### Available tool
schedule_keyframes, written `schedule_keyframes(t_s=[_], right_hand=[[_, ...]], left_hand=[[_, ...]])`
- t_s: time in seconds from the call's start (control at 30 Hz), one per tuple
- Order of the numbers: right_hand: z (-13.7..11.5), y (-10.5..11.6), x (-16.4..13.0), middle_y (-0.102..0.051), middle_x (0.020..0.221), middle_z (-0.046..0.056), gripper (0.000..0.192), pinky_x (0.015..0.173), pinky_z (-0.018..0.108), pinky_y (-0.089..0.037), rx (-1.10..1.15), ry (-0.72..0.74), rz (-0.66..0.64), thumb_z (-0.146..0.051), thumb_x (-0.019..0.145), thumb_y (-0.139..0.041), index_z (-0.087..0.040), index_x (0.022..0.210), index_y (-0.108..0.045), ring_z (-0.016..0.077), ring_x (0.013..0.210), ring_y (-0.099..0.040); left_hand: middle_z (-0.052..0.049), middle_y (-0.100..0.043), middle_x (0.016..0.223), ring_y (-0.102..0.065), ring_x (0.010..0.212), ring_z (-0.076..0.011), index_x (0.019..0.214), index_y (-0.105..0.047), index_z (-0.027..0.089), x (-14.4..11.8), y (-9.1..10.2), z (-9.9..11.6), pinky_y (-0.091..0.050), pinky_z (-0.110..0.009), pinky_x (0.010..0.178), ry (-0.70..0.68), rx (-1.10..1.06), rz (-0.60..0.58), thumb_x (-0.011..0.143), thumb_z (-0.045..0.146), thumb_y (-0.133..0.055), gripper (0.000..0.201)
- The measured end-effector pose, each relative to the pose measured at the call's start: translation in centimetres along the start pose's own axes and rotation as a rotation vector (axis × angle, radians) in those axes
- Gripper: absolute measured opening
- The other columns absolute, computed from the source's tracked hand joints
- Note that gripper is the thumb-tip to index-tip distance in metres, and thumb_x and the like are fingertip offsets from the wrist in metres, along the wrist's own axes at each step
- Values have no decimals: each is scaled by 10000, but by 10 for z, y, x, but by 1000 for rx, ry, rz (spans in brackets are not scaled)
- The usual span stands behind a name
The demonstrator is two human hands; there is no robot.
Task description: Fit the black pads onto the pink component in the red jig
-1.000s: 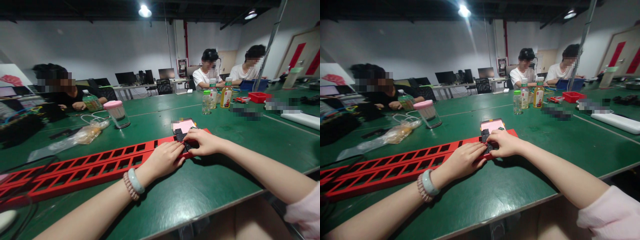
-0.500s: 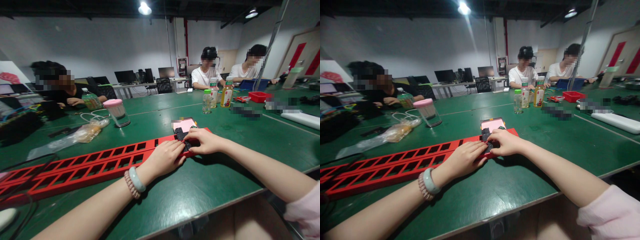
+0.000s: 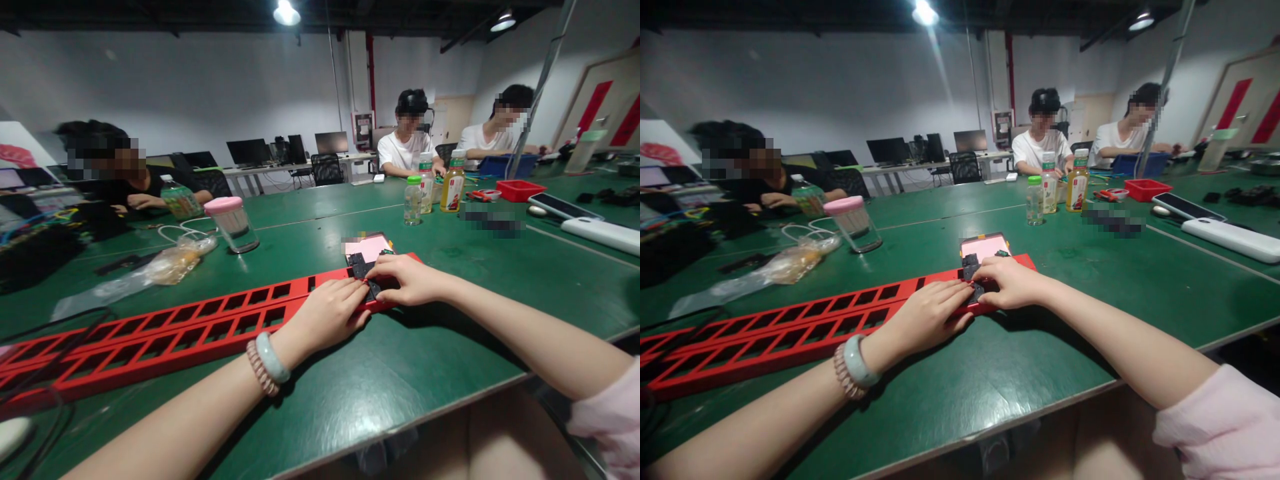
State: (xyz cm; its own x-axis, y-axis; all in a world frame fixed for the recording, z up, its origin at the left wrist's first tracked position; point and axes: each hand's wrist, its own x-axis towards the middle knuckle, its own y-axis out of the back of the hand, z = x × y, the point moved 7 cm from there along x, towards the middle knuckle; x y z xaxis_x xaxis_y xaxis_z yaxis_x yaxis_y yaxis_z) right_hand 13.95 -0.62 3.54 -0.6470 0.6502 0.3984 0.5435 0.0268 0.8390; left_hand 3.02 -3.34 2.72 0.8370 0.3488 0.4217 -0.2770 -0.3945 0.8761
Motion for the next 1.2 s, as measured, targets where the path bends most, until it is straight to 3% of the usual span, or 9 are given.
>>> schedule_keyframes(t_s=[0.7,1.2], right_hand=[[1,-1,0,-622,965,102,349,760,281,-422,-24,-81,-62,-257,745,-597,-125,1065,-630,188,869,-570],[-3,-4,-3,-574,939,109,237,818,332,-422,-72,-12,-65,-241,799,-546,-127,967,-668,200,889,-544]], left_hand=[[-103,-621,1087,-585,996,-213,1094,-539,125,2,-2,-1,-482,-358,857,8,0,-28,839,298,-492,311],[-114,-616,1110,-594,997,-213,1087,-559,136,3,0,0,-488,-362,865,-1,12,3,833,280,-505,297]])
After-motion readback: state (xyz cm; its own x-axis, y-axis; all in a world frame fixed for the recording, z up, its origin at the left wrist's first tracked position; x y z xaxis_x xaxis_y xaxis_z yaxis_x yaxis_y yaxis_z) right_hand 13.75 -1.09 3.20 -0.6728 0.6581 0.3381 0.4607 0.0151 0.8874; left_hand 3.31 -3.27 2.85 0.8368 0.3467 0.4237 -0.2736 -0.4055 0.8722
